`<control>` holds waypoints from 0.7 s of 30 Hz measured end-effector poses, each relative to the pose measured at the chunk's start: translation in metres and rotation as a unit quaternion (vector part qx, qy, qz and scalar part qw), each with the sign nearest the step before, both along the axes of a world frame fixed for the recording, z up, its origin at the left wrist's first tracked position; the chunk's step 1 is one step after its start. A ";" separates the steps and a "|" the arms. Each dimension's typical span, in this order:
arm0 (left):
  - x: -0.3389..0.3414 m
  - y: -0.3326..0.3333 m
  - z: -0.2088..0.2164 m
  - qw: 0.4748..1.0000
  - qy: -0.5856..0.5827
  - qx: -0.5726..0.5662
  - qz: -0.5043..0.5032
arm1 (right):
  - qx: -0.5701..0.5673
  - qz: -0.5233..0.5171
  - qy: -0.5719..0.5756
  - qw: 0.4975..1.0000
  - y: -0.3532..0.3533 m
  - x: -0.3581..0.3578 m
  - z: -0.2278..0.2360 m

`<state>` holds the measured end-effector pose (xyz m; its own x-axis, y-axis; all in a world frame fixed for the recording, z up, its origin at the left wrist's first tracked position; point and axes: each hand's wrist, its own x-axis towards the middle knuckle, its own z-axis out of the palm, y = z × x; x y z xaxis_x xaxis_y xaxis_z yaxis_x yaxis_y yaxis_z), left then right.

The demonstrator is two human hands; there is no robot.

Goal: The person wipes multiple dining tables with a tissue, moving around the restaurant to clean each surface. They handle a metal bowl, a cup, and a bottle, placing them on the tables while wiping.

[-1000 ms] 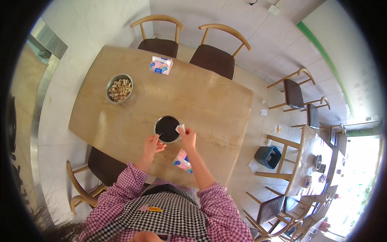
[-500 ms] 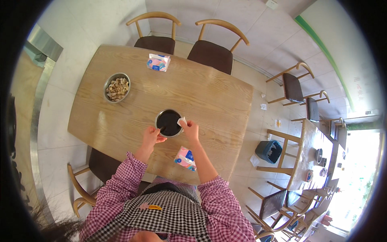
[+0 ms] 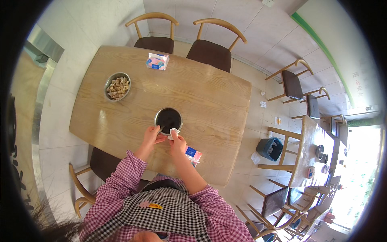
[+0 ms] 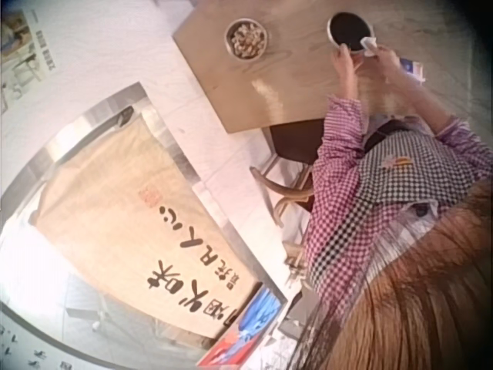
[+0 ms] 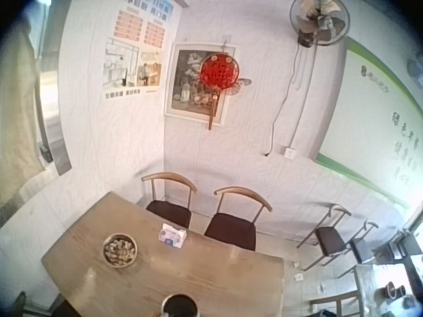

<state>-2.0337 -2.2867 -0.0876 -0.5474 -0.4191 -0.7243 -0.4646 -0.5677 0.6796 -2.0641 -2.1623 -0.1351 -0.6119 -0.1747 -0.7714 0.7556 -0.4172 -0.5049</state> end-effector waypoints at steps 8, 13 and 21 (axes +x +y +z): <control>0.049 -0.018 0.005 0.993 -0.006 0.116 0.000 | -0.250 0.120 -0.065 0.959 0.041 0.004 0.044; 0.089 0.025 0.030 0.980 0.056 0.172 -0.080 | -0.151 0.225 0.045 0.962 0.055 0.013 0.058; 0.090 0.043 0.027 0.992 0.079 0.024 -0.100 | 0.009 0.288 0.117 0.950 0.057 0.037 0.081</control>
